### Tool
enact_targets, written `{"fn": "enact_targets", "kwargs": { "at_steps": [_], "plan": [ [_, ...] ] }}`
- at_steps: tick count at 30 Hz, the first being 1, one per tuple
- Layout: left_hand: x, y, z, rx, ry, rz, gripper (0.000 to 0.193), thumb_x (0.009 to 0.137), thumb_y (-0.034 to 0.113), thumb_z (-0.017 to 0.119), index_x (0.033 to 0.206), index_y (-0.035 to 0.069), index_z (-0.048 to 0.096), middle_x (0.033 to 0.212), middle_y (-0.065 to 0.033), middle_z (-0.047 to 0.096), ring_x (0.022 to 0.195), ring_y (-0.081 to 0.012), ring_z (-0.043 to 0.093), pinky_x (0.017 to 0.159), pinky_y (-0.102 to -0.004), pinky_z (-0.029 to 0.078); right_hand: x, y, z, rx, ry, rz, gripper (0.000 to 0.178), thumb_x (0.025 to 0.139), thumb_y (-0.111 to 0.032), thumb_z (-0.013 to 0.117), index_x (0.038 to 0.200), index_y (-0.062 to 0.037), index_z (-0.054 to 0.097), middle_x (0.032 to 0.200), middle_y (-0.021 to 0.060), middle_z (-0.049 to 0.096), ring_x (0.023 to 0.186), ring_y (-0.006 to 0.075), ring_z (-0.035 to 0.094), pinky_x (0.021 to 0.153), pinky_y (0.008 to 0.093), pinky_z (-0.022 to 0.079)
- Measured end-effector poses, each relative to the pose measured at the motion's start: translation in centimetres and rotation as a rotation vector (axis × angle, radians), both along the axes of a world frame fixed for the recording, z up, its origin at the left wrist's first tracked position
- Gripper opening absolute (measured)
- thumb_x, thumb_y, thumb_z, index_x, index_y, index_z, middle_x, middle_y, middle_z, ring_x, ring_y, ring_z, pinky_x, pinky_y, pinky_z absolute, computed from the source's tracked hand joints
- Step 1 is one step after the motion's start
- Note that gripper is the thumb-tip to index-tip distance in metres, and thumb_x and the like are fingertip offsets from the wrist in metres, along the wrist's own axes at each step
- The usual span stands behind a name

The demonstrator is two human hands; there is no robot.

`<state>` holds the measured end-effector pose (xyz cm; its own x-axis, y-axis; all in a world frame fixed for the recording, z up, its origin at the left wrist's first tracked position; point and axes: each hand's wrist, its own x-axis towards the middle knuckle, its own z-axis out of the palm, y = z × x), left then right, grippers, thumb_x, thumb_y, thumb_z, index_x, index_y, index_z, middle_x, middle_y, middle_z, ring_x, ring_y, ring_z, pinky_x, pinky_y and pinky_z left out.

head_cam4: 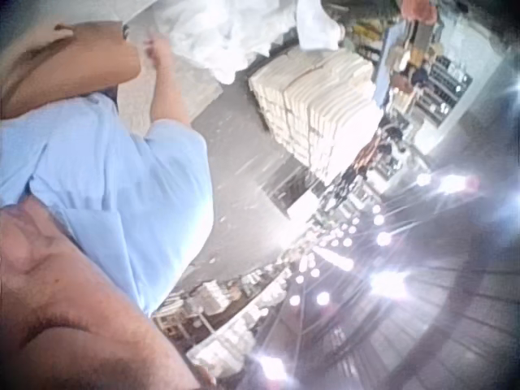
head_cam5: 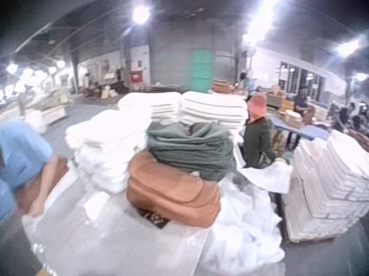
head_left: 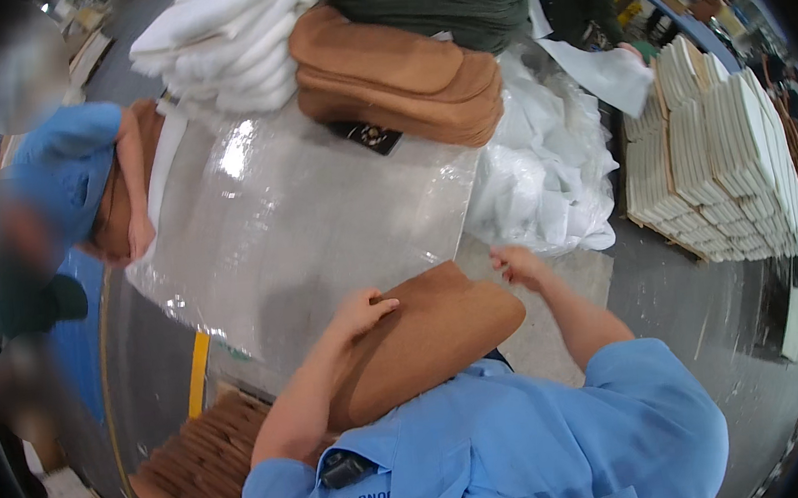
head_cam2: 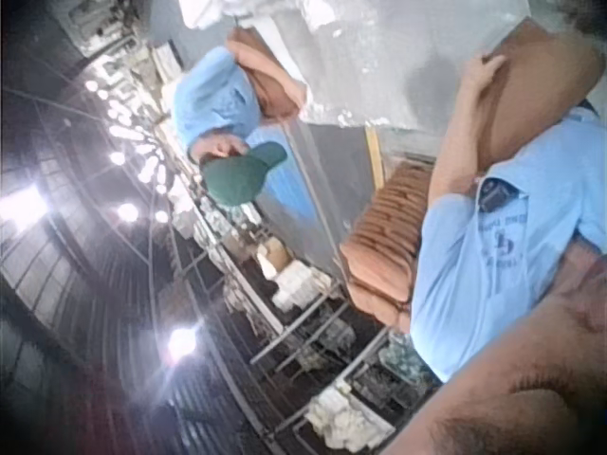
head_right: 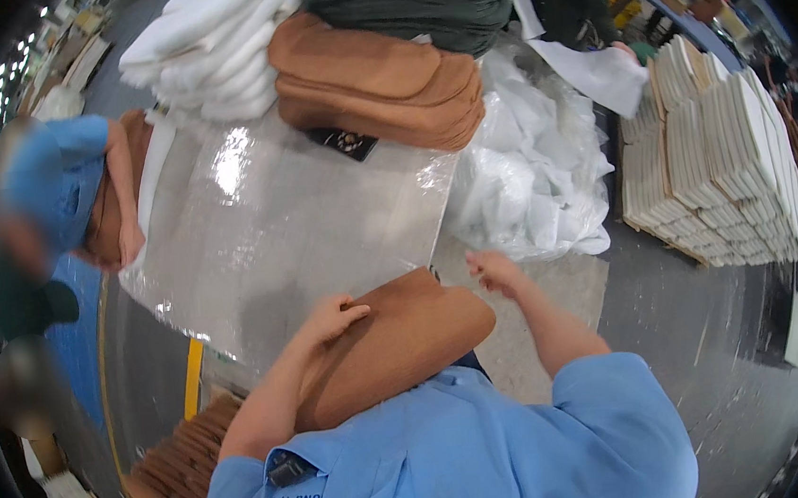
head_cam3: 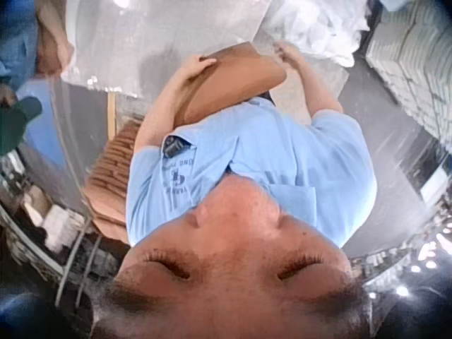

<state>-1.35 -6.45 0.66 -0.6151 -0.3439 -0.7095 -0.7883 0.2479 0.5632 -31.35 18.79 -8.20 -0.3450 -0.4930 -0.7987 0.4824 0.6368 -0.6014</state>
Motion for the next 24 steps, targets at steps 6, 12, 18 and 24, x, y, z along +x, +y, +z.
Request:
{"fn": "enact_targets", "kwargs": {
  "at_steps": [6, 12, 18, 24],
  "plan": [
    [3.6, -0.8, -0.1, 0.123, 0.085, 0.127, 0.036, 0.094, 0.034, 0.076, 0.112, 0.003, 0.078, 0.1, -0.0112, 0.077, 0.091, -0.0163, 0.069, 0.082, -0.0347, 0.054, 1.2, -9.7, 10.9, 0.116, 0.197, 0.96, 0.037, 0.092, -0.044, 0.076, 0.098, -0.0076, 0.069, 0.081, 0.0017, 0.063, 0.056, 0.0123, 0.052, 0.047, 0.0314, 0.035],
    [5.1, -0.8, 2.0, -0.054, 0.012, 0.047, 0.035, 0.094, 0.036, 0.075, 0.115, 0.007, 0.078, 0.1, -0.0121, 0.078, 0.094, -0.0239, 0.072, 0.084, -0.0392, 0.055, 4.2, -11.1, 10.1, 0.237, -0.025, 0.704, 0.031, 0.103, -0.035, 0.066, 0.108, -0.0054, 0.064, 0.087, 0.0044, 0.064, 0.064, 0.0136, 0.062, 0.047, 0.0285, 0.04],
    [7.0, 0.7, 0.0, -0.37, -0.005, 0.194, 0.038, 0.101, 0.044, 0.061, 0.106, 0.01, 0.076, 0.099, -0.0162, 0.076, 0.095, -0.0365, 0.071, 0.082, -0.0474, 0.054, 8.8, -12.4, 8.4, 0.186, -0.265, -0.088, 0.029, 0.112, -0.027, 0.048, 0.123, -0.0018, 0.055, 0.098, 0.0131, 0.064, 0.072, 0.0217, 0.07, 0.053, 0.0319, 0.058],
    [7.2, 2.5, -2.4, -0.631, 0.128, 0.191, 0.039, 0.106, 0.043, 0.052, 0.089, 0.01, 0.063, 0.081, -0.0153, 0.07, 0.079, -0.0416, 0.067, 0.068, -0.0535, 0.051, 10.8, -12.7, 6.6, 0.139, -0.064, -0.173, 0.034, 0.113, -0.029, 0.044, 0.127, 0.0006, 0.05, 0.101, 0.0182, 0.064, 0.07, 0.024, 0.069, 0.051, 0.0349, 0.057]
  ]
}}
